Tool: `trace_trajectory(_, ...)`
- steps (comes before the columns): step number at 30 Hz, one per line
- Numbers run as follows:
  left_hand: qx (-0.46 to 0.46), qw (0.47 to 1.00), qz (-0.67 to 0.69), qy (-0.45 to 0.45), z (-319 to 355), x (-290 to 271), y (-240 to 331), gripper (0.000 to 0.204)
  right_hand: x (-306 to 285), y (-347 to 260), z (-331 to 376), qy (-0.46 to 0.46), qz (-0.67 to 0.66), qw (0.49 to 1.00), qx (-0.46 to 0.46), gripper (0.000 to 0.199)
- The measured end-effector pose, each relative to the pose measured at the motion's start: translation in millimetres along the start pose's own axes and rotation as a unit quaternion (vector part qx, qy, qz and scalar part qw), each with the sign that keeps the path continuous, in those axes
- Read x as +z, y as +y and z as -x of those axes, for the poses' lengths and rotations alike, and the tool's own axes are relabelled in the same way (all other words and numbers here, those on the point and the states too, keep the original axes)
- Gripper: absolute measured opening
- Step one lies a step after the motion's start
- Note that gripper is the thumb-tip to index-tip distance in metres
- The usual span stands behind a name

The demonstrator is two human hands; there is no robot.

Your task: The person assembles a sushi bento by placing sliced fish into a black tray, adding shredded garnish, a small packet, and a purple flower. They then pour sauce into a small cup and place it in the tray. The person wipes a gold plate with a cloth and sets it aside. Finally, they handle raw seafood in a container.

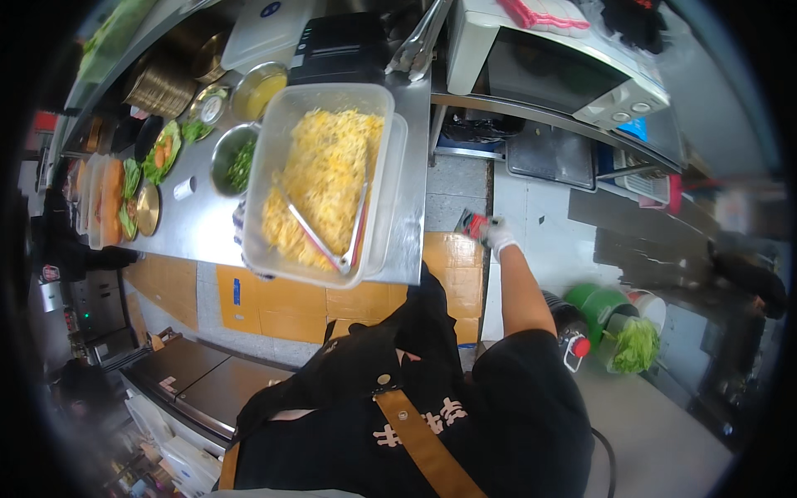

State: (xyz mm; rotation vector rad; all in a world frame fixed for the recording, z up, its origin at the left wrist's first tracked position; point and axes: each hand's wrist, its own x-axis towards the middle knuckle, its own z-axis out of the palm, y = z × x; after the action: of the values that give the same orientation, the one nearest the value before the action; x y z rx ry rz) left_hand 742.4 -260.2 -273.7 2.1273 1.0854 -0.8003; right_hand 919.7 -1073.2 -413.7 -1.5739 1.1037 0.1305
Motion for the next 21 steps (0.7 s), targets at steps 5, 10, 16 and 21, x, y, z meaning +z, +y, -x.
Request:
trace_trajectory(5, -0.040, 0.936, 0.333, 0.106, 68.9, 2.5, -29.9, 0.034, 14.5, -99.3, -145.6, 0.025, -0.265, 0.956, -0.123, 0.029)
trace_trajectory(10, -0.036, 0.997, 0.056, 0.027, 132.7, -6.4, 57.4, 0.075, 25.9, -110.9, -146.5, -0.165, -0.323, 0.932, 0.004, 0.060)
trace_trajectory(16, 0.030, 0.982, 0.094, 0.163, 162.9, 30.1, 91.3, 0.071, 81.3, -41.0, 4.5, -0.227, -0.015, 0.969, 0.097, 0.050)
trace_trajectory(21, -0.004, 0.935, 0.096, 0.341, 184.7, 28.8, 35.6, 0.069, 178.2, -61.1, 63.4, -0.355, 0.253, 0.900, -0.009, 0.045)
